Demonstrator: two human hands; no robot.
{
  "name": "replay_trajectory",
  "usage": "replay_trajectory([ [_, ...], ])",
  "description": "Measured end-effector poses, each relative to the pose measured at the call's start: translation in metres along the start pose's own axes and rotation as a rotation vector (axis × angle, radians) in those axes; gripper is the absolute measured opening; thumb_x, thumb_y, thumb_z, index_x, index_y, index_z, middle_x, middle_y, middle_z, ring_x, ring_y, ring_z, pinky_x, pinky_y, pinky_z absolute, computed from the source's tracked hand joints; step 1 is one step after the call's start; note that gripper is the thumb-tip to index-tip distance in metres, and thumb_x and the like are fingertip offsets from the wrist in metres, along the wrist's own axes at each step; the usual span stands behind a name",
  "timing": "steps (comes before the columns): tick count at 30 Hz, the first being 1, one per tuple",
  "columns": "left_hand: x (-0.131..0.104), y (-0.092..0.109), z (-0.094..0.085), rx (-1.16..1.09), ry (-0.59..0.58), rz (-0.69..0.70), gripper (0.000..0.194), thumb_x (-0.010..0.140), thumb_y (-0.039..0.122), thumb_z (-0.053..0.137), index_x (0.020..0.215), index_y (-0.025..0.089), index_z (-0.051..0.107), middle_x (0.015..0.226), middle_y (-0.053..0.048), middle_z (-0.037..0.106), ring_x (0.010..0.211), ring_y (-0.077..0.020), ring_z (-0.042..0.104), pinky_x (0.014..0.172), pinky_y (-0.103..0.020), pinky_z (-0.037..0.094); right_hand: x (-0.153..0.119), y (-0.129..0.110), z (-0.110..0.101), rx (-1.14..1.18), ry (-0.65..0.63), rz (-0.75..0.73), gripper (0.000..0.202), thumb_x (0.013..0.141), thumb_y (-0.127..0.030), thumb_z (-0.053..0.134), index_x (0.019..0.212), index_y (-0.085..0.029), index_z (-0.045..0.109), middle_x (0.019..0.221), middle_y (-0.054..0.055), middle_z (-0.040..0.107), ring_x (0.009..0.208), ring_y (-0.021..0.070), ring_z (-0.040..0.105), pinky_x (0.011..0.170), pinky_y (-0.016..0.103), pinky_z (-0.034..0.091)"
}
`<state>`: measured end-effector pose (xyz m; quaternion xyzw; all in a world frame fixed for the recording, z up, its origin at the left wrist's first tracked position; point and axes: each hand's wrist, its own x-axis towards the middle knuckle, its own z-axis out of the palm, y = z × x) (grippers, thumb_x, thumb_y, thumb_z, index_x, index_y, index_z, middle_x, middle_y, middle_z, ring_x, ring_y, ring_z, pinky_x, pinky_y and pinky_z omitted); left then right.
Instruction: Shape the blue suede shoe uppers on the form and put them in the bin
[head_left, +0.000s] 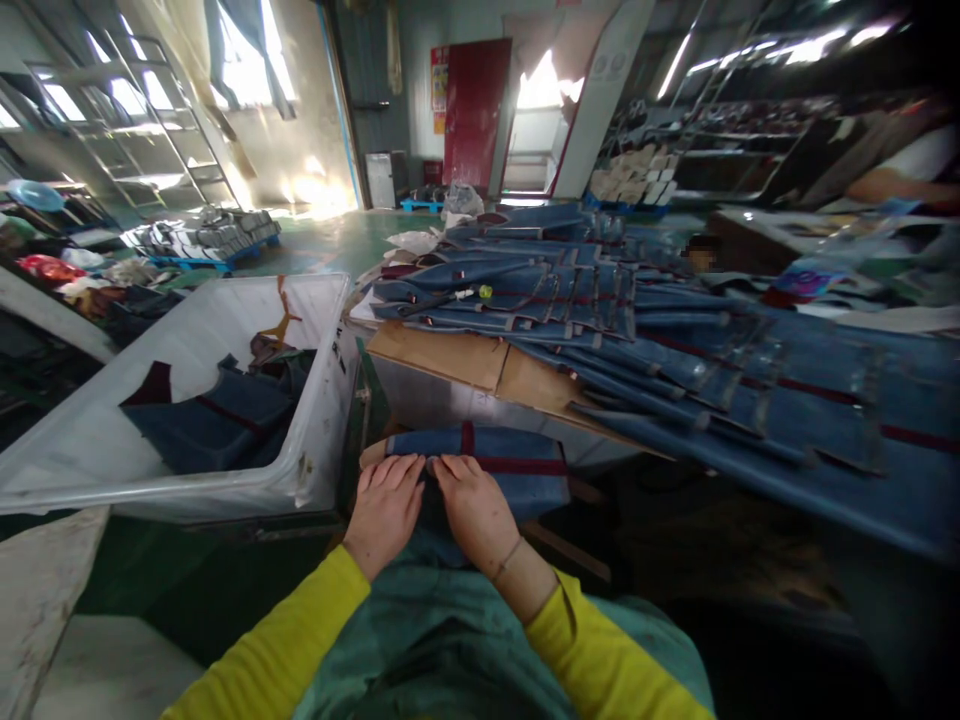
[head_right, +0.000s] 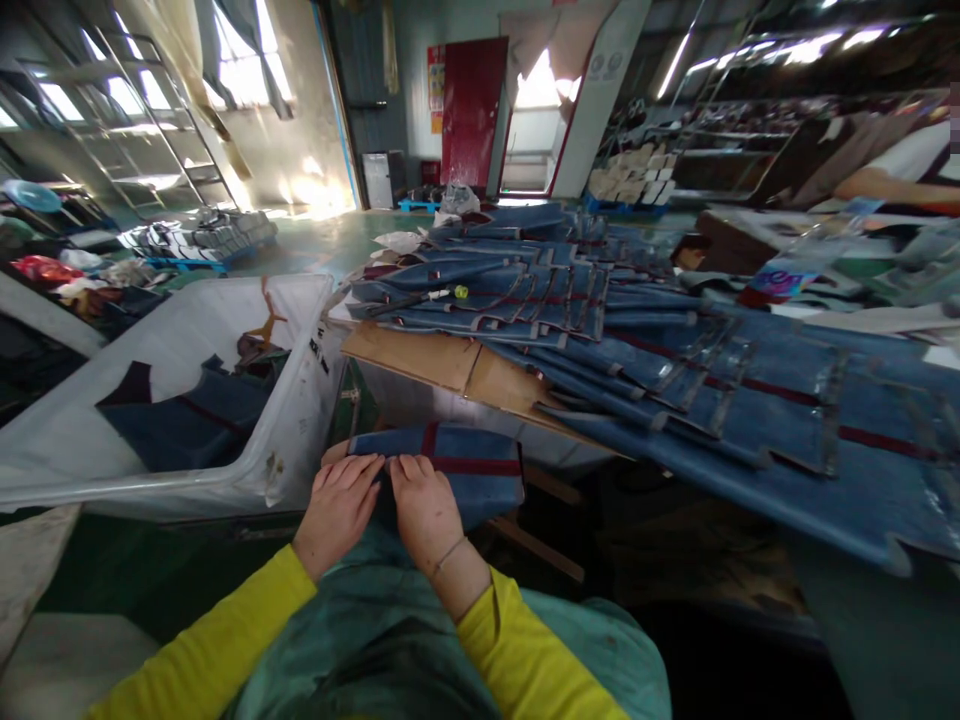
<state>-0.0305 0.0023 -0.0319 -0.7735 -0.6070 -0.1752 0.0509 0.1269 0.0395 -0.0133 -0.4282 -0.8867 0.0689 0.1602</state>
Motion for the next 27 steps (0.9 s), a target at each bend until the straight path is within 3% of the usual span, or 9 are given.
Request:
replay_trajectory([
  [13,-0.019,-0.036,-0.002,-0.029,0.024,-0.174,0.038,0.089,0.031,0.047,0.125,0.02,0.05,0.123,-0.009,0.056,0.113,-0.0258,0.048,0.094,-0.044,0.036,0.038,-0.04,0.008,0.005,-0.115,-0.029,0.032,0.089,-0.014,0.038,0.118,-0.015,0.053,0.111,0.01,0.057,0.099,0.0202,0.05,0.078,0.031,0.047],
  [17,-0.018,-0.057,-0.001,-0.104,0.021,-0.218,0.032,0.091,0.032,0.042,0.121,0.024,0.052,0.123,-0.006,0.055,0.115,-0.0225,0.048,0.096,-0.042,0.038,0.046,-0.045,0.009,0.001,-0.138,-0.046,0.031,0.089,-0.012,0.036,0.113,-0.016,0.054,0.109,0.009,0.058,0.098,0.0206,0.05,0.073,0.031,0.047],
  [22,0.029,-0.09,0.001,-0.209,0.098,-0.175,0.028,0.093,0.026,0.037,0.113,0.019,0.055,0.118,-0.007,0.056,0.111,-0.0194,0.05,0.097,-0.038,0.04,0.034,-0.027,0.003,0.0,-0.122,-0.035,0.035,0.087,-0.011,0.04,0.12,-0.016,0.052,0.112,0.009,0.058,0.099,0.02,0.05,0.076,0.03,0.047],
  [24,0.059,-0.09,0.003,-0.22,0.098,-0.097,0.029,0.091,0.025,0.04,0.115,0.017,0.054,0.117,-0.009,0.057,0.111,-0.0202,0.05,0.098,-0.039,0.04,0.025,-0.015,-0.002,0.0,-0.105,-0.004,0.037,0.087,-0.011,0.041,0.122,-0.018,0.052,0.115,0.007,0.058,0.101,0.0194,0.05,0.079,0.03,0.046],
  [27,0.105,-0.073,0.003,-0.21,0.068,0.012,0.03,0.09,0.023,0.042,0.117,0.017,0.053,0.117,-0.009,0.057,0.112,-0.0204,0.05,0.099,-0.038,0.04,0.009,0.006,-0.01,-0.011,-0.071,0.048,0.04,0.087,-0.011,0.042,0.125,-0.021,0.051,0.118,0.006,0.057,0.103,0.0185,0.05,0.083,0.029,0.046],
])
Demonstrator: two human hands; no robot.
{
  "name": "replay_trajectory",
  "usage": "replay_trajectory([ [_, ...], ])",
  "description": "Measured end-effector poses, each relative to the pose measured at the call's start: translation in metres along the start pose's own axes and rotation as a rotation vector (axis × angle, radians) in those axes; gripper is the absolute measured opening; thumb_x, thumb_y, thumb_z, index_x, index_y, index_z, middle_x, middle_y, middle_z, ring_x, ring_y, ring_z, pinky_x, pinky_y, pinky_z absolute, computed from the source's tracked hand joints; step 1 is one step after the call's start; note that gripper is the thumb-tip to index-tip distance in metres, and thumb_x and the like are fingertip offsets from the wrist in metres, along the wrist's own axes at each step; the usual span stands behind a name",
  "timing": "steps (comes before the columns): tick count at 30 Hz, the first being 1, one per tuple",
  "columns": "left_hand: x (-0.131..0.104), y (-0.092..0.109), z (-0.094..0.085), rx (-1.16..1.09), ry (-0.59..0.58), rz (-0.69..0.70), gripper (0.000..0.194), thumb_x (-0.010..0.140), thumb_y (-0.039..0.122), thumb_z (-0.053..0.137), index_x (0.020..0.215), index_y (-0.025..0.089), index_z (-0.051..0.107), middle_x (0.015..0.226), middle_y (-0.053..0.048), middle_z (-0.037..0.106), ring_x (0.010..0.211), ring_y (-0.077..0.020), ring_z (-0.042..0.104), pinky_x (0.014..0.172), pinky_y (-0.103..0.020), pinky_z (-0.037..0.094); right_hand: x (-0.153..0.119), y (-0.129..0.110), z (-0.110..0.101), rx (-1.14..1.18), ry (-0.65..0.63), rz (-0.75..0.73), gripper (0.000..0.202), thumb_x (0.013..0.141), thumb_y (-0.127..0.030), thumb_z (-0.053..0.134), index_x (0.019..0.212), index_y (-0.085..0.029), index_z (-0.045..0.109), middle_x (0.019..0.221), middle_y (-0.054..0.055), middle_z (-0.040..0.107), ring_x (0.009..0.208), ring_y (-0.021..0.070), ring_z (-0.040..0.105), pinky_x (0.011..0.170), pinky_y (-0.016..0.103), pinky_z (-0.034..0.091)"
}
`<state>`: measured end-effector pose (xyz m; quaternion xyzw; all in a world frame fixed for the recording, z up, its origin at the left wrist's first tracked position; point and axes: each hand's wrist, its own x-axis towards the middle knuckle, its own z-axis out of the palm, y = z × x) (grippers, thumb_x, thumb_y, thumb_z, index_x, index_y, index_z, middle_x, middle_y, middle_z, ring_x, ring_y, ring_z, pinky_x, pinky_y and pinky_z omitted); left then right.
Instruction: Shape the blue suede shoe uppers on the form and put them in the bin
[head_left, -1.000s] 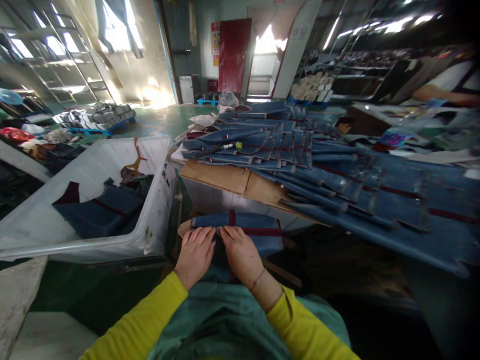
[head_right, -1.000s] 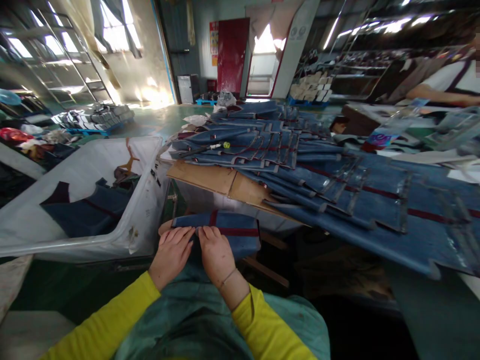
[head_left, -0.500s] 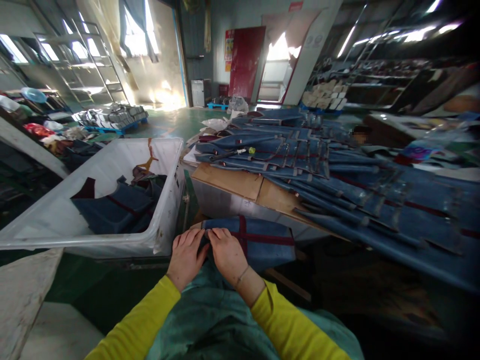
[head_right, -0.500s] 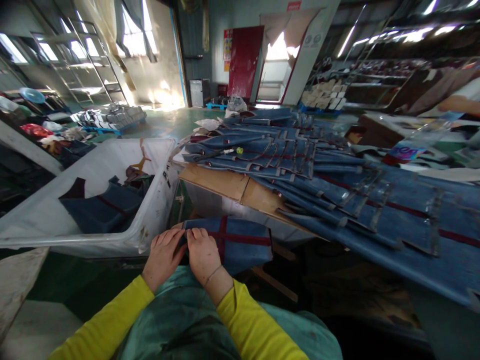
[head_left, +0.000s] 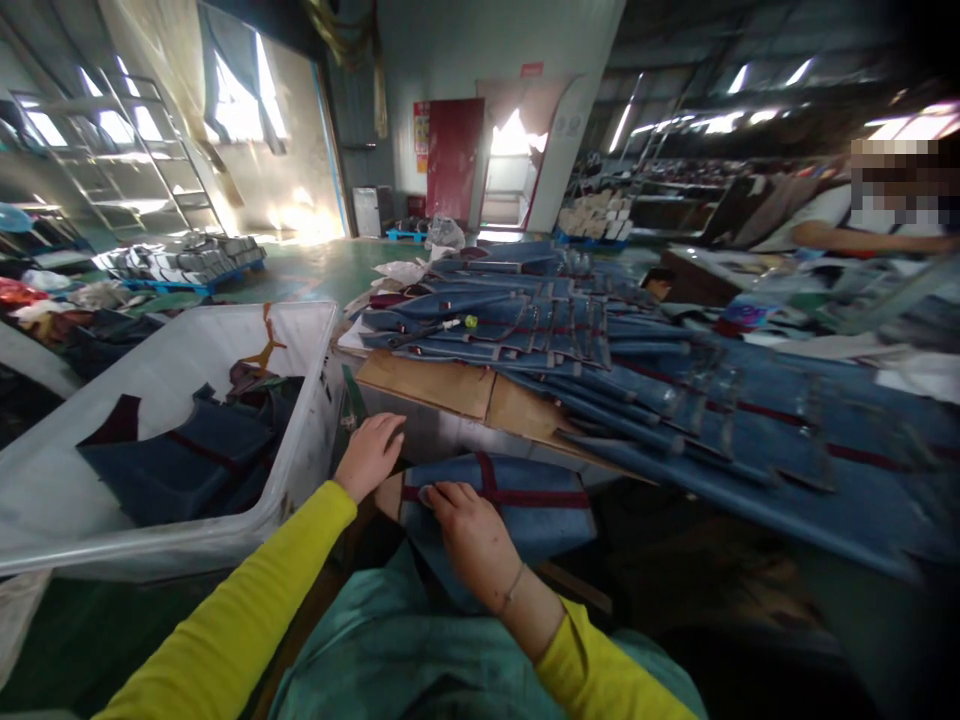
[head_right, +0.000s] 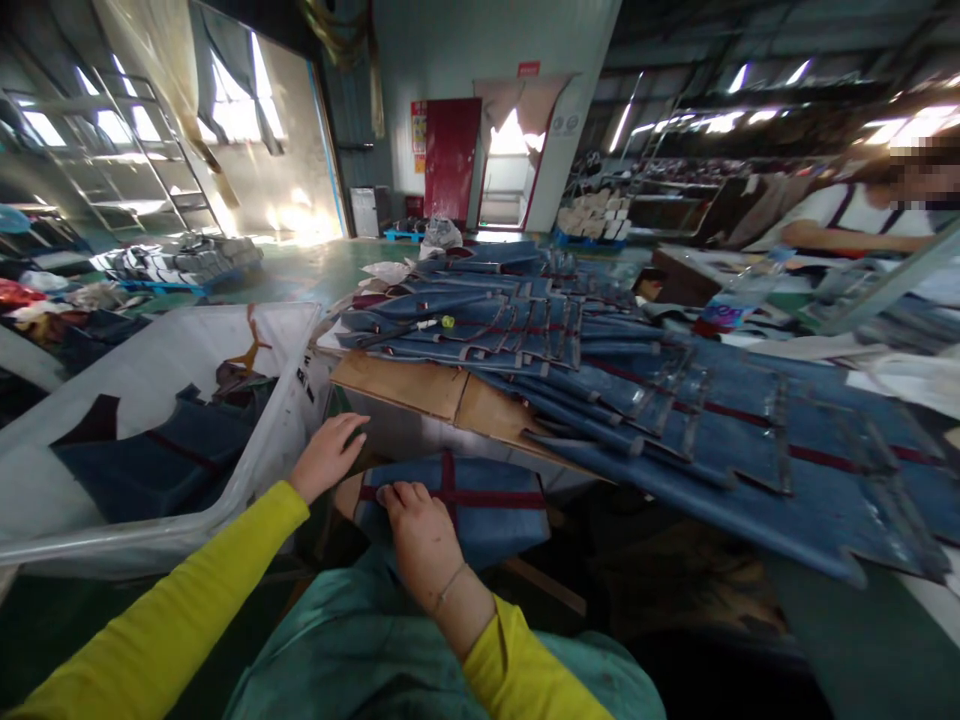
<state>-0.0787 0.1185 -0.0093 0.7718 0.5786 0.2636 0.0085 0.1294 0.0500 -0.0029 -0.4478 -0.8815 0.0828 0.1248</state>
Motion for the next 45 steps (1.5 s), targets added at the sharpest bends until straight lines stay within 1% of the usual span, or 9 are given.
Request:
replay_trajectory([
  [4,0.066,0.029,-0.008,0.055,0.004,0.087,0.032,0.09,0.023,0.042,0.121,0.019,0.051,0.122,-0.007,0.055,0.116,-0.0201,0.047,0.101,-0.036,0.036,-0.019,0.029,-0.01,-0.054,0.034,0.052,0.04,0.088,-0.011,0.042,0.125,-0.022,0.053,0.12,0.006,0.058,0.104,0.0194,0.051,0.087,0.03,0.046],
  [11,0.189,0.031,-0.013,0.184,-0.125,-0.24,0.039,0.085,0.019,0.05,0.123,0.011,0.048,0.123,-0.019,0.052,0.119,-0.0315,0.045,0.098,-0.046,0.035,-0.045,0.056,-0.016,-0.183,0.1,0.127,0.04,0.085,-0.008,0.046,0.123,-0.02,0.055,0.117,0.007,0.06,0.099,0.021,0.055,0.08,0.032,0.05],
  [17,0.209,0.028,0.011,0.086,-0.225,-0.433,0.037,0.088,0.037,0.052,0.115,0.012,0.053,0.115,-0.013,0.058,0.106,-0.0254,0.056,0.091,-0.045,0.041,-0.068,0.061,-0.002,-0.196,0.224,0.177,0.044,0.084,-0.004,0.043,0.125,-0.018,0.054,0.114,0.009,0.061,0.098,0.0195,0.057,0.083,0.031,0.051],
  [22,0.161,0.025,-0.02,-0.111,-0.284,-0.43,0.037,0.089,0.045,0.043,0.111,0.018,0.055,0.098,-0.009,0.064,0.088,-0.0209,0.062,0.071,-0.027,0.045,-0.102,0.084,0.0,-0.179,0.255,0.133,0.047,0.084,-0.002,0.039,0.127,-0.017,0.05,0.117,0.01,0.059,0.104,0.0205,0.055,0.091,0.034,0.048],
  [27,0.032,0.036,-0.078,-0.356,-0.444,-0.454,0.052,0.087,0.06,0.031,0.098,0.018,0.058,0.07,0.0,0.054,0.047,-0.0081,0.046,0.043,-0.018,0.034,-0.116,0.098,0.006,-0.13,0.277,0.092,0.044,0.086,-0.009,0.041,0.13,-0.016,0.048,0.118,0.011,0.057,0.105,0.0212,0.053,0.093,0.036,0.047],
  [32,-0.084,0.048,-0.112,-0.656,-0.568,-0.771,0.062,0.075,0.072,0.042,0.09,0.015,0.061,0.065,0.002,0.049,0.049,-0.0086,0.044,0.042,-0.017,0.03,-0.116,0.096,0.006,-0.085,0.325,0.096,0.04,0.088,-0.012,0.041,0.127,-0.015,0.05,0.118,0.012,0.057,0.106,0.0211,0.053,0.093,0.036,0.047],
  [36,-0.107,0.054,-0.119,-0.457,-0.35,-0.585,0.046,0.075,0.062,0.053,0.094,0.02,0.057,0.073,0.002,0.056,0.063,-0.0134,0.053,0.056,-0.021,0.043,-0.116,0.093,0.001,-0.057,0.341,0.114,0.037,0.09,-0.015,0.039,0.124,-0.015,0.053,0.117,0.012,0.058,0.106,0.0209,0.053,0.093,0.037,0.047],
  [41,-0.113,0.07,-0.097,-0.495,-0.633,-0.476,0.047,0.079,0.06,0.047,0.101,0.02,0.056,0.075,0.001,0.059,0.063,-0.0137,0.053,0.055,-0.022,0.043,-0.119,0.089,-0.003,-0.039,0.364,0.129,0.037,0.09,-0.015,0.038,0.124,-0.017,0.054,0.115,0.011,0.059,0.104,0.0199,0.055,0.092,0.036,0.048],
  [45,-0.109,0.086,-0.086,-0.584,-0.67,-0.58,0.056,0.077,0.069,0.039,0.09,0.018,0.056,0.063,0.003,0.051,0.055,-0.0114,0.048,0.047,-0.02,0.037,-0.122,0.088,-0.003,-0.039,0.349,0.151,0.038,0.089,-0.014,0.039,0.124,-0.015,0.053,0.115,0.012,0.059,0.104,0.0201,0.054,0.092,0.035,0.048],
])
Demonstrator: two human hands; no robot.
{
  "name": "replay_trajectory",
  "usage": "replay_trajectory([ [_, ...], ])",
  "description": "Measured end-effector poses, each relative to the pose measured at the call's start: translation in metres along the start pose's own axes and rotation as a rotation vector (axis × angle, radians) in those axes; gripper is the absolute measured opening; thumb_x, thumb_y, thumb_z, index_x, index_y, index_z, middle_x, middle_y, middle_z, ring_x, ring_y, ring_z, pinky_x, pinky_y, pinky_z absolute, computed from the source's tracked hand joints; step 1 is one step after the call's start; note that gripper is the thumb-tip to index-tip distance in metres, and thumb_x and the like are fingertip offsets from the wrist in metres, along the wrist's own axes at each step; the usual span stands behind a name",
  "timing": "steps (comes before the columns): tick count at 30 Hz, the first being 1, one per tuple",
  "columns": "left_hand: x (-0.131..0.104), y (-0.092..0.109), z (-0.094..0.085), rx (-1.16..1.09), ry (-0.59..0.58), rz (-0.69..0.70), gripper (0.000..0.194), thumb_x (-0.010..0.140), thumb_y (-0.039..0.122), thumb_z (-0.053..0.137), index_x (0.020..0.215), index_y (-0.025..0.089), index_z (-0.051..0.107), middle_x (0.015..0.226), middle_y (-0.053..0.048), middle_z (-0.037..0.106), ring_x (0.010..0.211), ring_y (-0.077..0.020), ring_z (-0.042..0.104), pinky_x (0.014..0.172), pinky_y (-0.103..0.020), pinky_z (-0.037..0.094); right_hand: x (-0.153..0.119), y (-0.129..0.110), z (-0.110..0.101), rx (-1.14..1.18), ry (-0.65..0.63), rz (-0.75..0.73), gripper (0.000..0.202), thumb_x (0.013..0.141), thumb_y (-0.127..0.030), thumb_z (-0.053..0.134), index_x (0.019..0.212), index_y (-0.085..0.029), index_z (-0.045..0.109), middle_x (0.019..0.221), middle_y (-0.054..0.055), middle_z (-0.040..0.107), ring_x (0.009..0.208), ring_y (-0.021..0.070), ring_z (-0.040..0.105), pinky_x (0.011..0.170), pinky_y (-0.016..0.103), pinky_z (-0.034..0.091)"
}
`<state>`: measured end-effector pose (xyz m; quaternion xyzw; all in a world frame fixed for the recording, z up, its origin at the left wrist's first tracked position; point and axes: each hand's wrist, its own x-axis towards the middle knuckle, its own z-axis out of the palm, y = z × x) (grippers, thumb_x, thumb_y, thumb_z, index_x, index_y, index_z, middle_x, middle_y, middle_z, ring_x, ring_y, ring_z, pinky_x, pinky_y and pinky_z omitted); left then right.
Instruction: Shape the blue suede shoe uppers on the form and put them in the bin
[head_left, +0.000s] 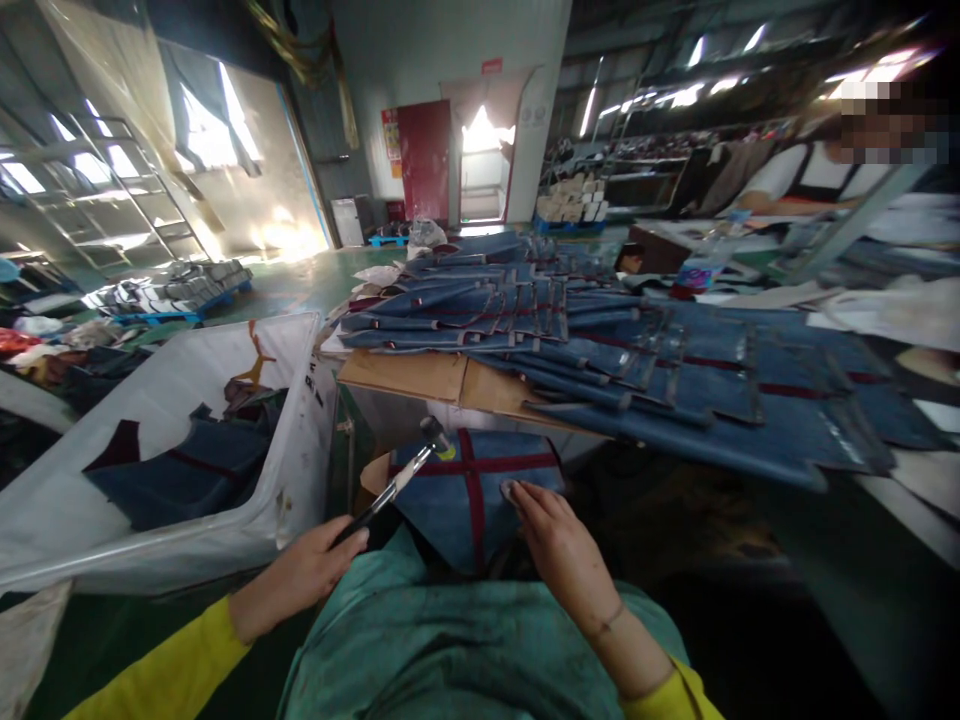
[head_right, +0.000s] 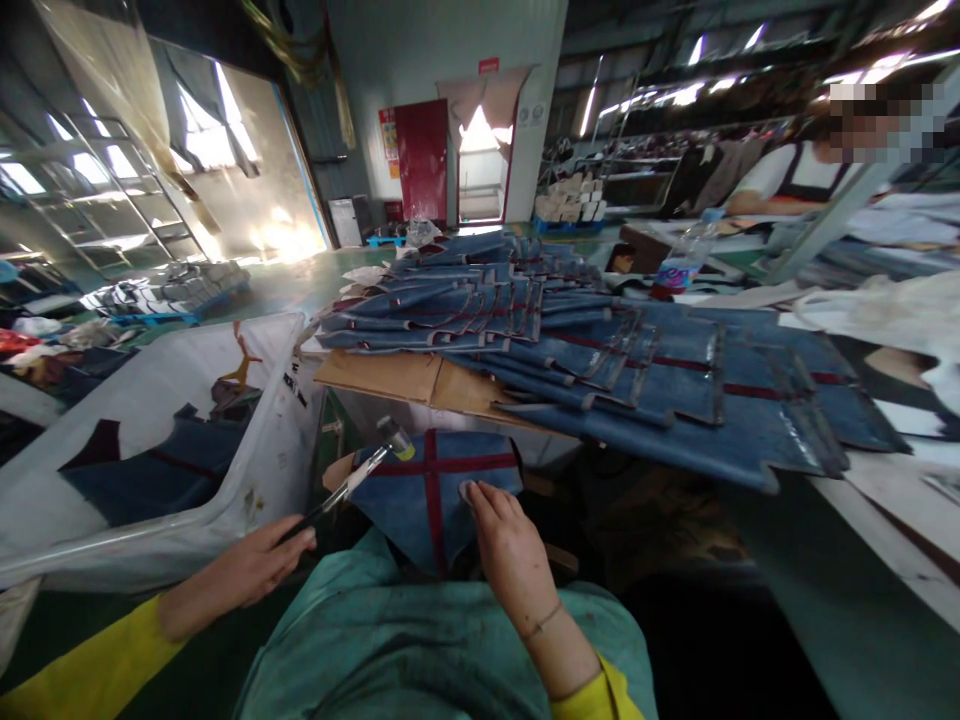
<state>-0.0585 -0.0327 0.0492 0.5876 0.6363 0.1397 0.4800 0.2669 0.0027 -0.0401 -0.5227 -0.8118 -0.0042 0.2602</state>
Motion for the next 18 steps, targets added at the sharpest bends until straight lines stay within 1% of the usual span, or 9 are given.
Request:
replay_trajectory([
  [2,0.0,0.01,-0.001,-0.041,0.079,-0.016,0.057,0.08,0.069,0.032,0.097,0.02,0.054,0.06,0.005,0.047,0.05,-0.0105,0.045,0.044,-0.02,0.035,-0.001,0.0,0.0,0.001,-0.003,0.004,0.037,0.089,-0.014,0.04,0.124,-0.014,0.054,0.115,0.012,0.059,0.104,0.0203,0.054,0.092,0.035,0.048],
  [4,0.001,0.016,-0.002,0.0,0.176,0.05,0.052,0.084,0.064,0.031,0.104,0.022,0.052,0.066,0.003,0.052,0.056,-0.0122,0.05,0.049,-0.021,0.039,-0.001,0.0,0.0,0.006,0.008,0.008,0.038,0.089,-0.013,0.04,0.124,-0.014,0.053,0.115,0.012,0.059,0.104,0.02,0.054,0.092,0.035,0.048],
  [5,0.002,0.016,-0.001,0.055,0.195,0.088,0.047,0.085,0.061,0.032,0.104,0.023,0.052,0.07,0.002,0.055,0.062,-0.0136,0.054,0.053,-0.022,0.042,-0.001,0.0,0.0,0.01,0.009,0.009,0.038,0.089,-0.013,0.04,0.125,-0.014,0.053,0.115,0.012,0.058,0.104,0.0197,0.054,0.092,0.035,0.048],
  [6,0.005,0.015,0.001,0.123,0.191,0.118,0.042,0.086,0.058,0.034,0.102,0.023,0.053,0.073,0.0,0.057,0.067,-0.0152,0.057,0.058,-0.023,0.044,-0.001,0.0,0.0,0.014,0.009,0.009,0.039,0.089,-0.013,0.04,0.125,-0.015,0.052,0.115,0.012,0.058,0.104,0.0194,0.054,0.092,0.035,0.048],
  [8,0.01,0.01,0.007,0.259,0.128,0.146,0.034,0.087,0.051,0.037,0.094,0.024,0.055,0.077,-0.002,0.061,0.075,-0.0177,0.06,0.067,-0.025,0.045,-0.001,0.0,-0.001,0.02,0.006,0.011,0.039,0.089,-0.013,0.04,0.126,-0.016,0.052,0.116,0.011,0.058,0.104,0.019,0.054,0.092,0.035,0.048],
  [10,0.014,0.008,0.011,0.327,0.095,0.163,0.031,0.089,0.048,0.035,0.091,0.024,0.055,0.081,-0.003,0.064,0.081,-0.0192,0.062,0.074,-0.026,0.045,-0.001,0.0,-0.002,0.027,0.01,0.008,0.038,0.089,-0.013,0.04,0.126,-0.017,0.052,0.116,0.011,0.058,0.105,0.0188,0.054,0.092,0.034,0.048],
  [14,0.017,0.014,0.01,0.314,0.206,0.246,0.035,0.092,0.048,0.029,0.105,0.024,0.052,0.099,-0.005,0.065,0.094,-0.0206,0.06,0.081,-0.028,0.044,0.0,0.001,-0.002,0.029,0.018,0.011,0.038,0.09,-0.014,0.039,0.125,-0.016,0.053,0.115,0.011,0.059,0.105,0.019,0.055,0.092,0.035,0.048],
  [15,0.017,0.015,0.01,0.324,0.208,0.246,0.035,0.092,0.048,0.03,0.106,0.024,0.052,0.1,-0.005,0.065,0.095,-0.0209,0.06,0.081,-0.029,0.044,0.0,0.001,-0.002,0.028,0.017,0.013,0.038,0.09,-0.014,0.04,0.125,-0.016,0.053,0.116,0.011,0.059,0.105,0.0191,0.054,0.093,0.035,0.048],
  [18,0.019,0.011,0.013,0.386,0.11,0.2,0.033,0.091,0.046,0.033,0.102,0.023,0.054,0.093,-0.005,0.067,0.09,-0.021,0.062,0.081,-0.029,0.044,0.001,0.001,-0.002,0.033,0.01,0.013,0.039,0.089,-0.013,0.041,0.126,-0.017,0.052,0.116,0.011,0.059,0.106,0.0192,0.055,0.092,0.035,0.048],
])
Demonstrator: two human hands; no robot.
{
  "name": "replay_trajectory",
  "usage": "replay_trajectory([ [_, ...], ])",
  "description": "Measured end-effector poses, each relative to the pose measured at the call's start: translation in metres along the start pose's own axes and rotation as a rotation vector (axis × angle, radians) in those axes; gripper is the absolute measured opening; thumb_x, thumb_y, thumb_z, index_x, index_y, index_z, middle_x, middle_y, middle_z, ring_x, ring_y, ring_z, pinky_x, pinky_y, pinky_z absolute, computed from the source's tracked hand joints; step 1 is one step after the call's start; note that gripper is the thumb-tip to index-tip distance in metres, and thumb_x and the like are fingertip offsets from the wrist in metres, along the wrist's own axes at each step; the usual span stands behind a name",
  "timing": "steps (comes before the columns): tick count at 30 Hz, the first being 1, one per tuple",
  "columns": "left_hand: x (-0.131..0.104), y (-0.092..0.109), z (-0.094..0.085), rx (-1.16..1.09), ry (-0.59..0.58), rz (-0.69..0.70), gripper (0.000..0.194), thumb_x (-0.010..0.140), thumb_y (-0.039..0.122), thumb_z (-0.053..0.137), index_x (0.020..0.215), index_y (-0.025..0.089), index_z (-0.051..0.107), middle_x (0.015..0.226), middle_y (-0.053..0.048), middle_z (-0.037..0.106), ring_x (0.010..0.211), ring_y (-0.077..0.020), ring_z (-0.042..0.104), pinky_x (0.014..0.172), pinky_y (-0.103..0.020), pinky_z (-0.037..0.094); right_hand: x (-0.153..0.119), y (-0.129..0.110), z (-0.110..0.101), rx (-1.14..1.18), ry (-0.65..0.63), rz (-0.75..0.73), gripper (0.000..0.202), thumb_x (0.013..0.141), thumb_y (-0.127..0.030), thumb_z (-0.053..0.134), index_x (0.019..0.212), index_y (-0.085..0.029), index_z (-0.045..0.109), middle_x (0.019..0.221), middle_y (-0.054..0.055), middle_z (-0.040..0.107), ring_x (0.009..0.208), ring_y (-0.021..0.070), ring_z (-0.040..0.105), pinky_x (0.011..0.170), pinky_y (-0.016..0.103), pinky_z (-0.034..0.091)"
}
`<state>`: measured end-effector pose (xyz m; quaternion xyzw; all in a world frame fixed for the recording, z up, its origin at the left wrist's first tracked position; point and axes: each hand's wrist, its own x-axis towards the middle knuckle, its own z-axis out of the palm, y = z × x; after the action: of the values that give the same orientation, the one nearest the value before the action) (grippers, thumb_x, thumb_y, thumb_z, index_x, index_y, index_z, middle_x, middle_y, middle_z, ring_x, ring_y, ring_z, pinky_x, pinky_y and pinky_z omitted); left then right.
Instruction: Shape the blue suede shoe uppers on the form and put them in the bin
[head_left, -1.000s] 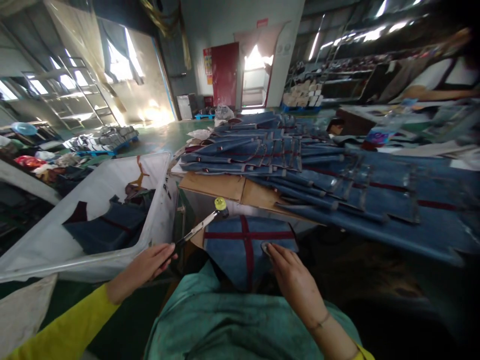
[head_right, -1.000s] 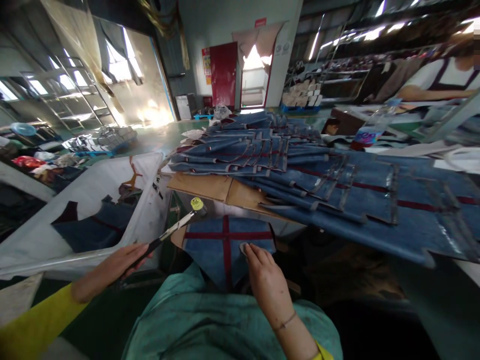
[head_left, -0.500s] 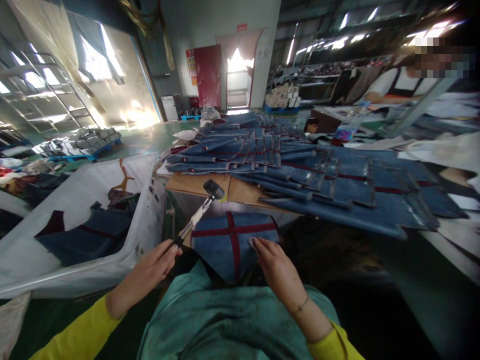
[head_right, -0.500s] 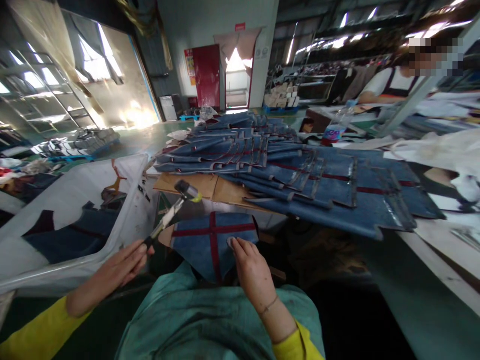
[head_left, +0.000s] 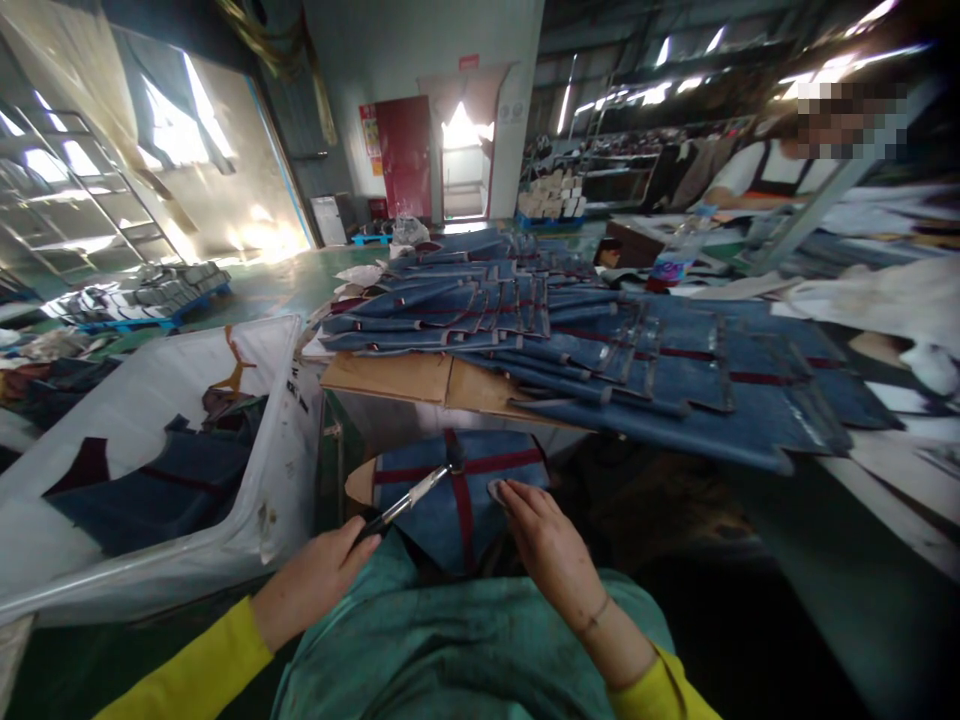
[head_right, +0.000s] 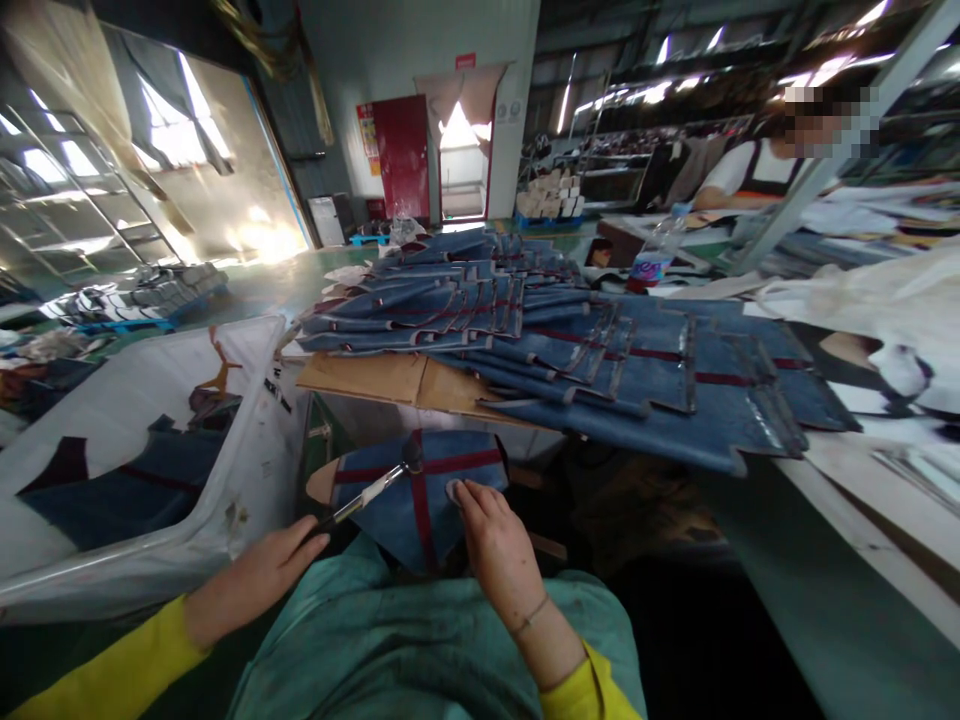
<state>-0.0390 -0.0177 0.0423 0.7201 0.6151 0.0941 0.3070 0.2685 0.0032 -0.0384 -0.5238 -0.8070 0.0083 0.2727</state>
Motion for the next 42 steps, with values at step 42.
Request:
replay_trajectory([
  [42,0.086,0.051,0.005,0.212,0.012,0.21,0.039,0.093,0.051,0.03,0.089,0.022,0.056,0.081,-0.002,0.066,0.081,-0.019,0.064,0.068,-0.025,0.042,-0.008,0.006,0.003,0.12,0.003,0.024,0.04,0.089,-0.012,0.041,0.127,-0.021,0.049,0.118,0.009,0.057,0.109,0.02,0.054,0.095,0.037,0.048],
])
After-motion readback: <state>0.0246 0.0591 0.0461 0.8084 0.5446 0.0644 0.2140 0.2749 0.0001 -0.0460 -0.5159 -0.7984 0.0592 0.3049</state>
